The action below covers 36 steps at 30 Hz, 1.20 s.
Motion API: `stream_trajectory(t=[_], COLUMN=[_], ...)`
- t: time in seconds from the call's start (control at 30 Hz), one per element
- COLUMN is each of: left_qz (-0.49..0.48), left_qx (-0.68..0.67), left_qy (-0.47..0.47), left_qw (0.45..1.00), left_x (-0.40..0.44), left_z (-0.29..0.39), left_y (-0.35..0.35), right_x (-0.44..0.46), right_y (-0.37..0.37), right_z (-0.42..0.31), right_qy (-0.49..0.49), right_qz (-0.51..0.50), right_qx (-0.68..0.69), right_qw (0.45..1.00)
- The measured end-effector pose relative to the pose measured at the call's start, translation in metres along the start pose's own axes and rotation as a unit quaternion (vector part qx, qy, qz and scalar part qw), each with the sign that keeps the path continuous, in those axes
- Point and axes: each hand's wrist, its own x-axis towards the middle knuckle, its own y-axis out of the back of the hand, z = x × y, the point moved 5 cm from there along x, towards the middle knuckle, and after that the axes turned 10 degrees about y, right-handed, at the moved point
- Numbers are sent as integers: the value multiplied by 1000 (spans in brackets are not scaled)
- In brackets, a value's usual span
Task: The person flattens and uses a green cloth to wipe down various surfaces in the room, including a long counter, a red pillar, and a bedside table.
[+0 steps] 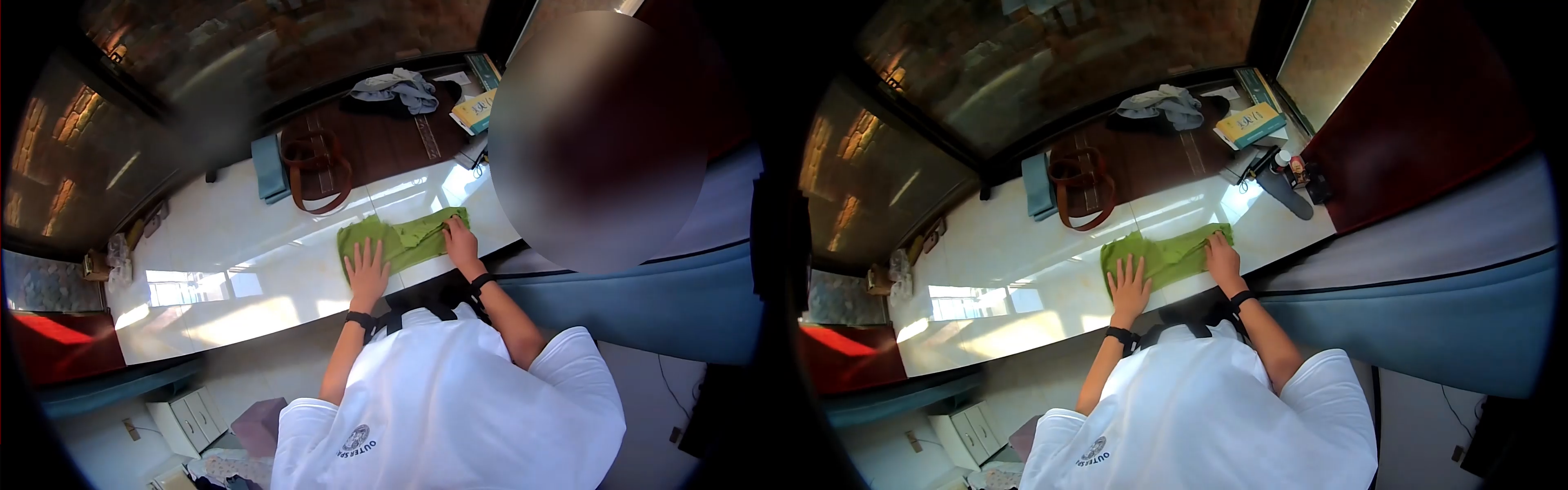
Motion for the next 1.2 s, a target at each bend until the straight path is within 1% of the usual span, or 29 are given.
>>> stream_trajectory(t=[0.1,0.13,0.2,0.23,0.3,0.43,0.5,0.53,0.6,0.63,0.7,0.73,0.8,0.87,0.93,0.97,1.0,1.07,1.1,1.13,1.17,1.2], left_qz=[5,5,17,18,18,14,4,4,8,8,16,29,-16,-7,-3,-6,0,3,8,4,1,6], left_qx=[-4,-4,-1,1,5,18,27,28,34,38,35,49,45,51,38,35,37,35,36,35,33,32], left_qy=[-3,-3,-6,-4,-3,8,31,35,51,55,69,66,99,106,127,136,137,157,157,162,167,168], left_qw=[1000,1000,1000,1000,1000,1000,999,999,998,998,997,996,994,993,991,990,990,987,987,986,985,985], left_x=[-4,-4,-4,-4,-5,-5,-6,-7,-8,-11,-13,-8,-18,-20,-23,-25,-25,-26,-26,-26,-26,-26], left_z=[1,0,1,0,1,3,4,6,8,10,12,15,16,17,21,23,25,26,27,28,28,29], left_y=[2,2,3,3,2,1,-2,-4,-6,-9,-12,-7,-16,-21,-22,-22,-22,-24,-23,-23,-23,-23], right_x=[-2,0,2,4,5,8,11,13,21,28,38,48,52,62,74,80,86,96,103,108,113,117], right_y=[-5,-7,-12,-15,-17,-16,-15,-13,-18,-14,-16,-17,-28,-21,5,12,15,17,25,29,29,31], right_z=[-5,-9,-16,-17,-20,-14,-11,-12,-20,-19,-25,-23,-23,-20,-15,-10,-4,15,20,27,39,47], right_qy=[4,5,5,6,26,37,62,65,117,120,198,203,319,313,287,264,268,221,244,248,157,63], right_qz=[-16,-16,-10,-11,0,-2,-36,-38,-121,-122,-191,-176,-212,-207,-183,-221,-216,-267,-245,-242,-290,-333], right_qx=[-37,-37,-85,-82,-114,-94,-92,-89,-163,-157,-150,-140,-139,-123,-38,-30,-29,85,123,123,234,339], right_qw=[999,999,996,997,993,995,993,993,972,973,950,953,913,919,940,938,938,934,930,930,914,877])
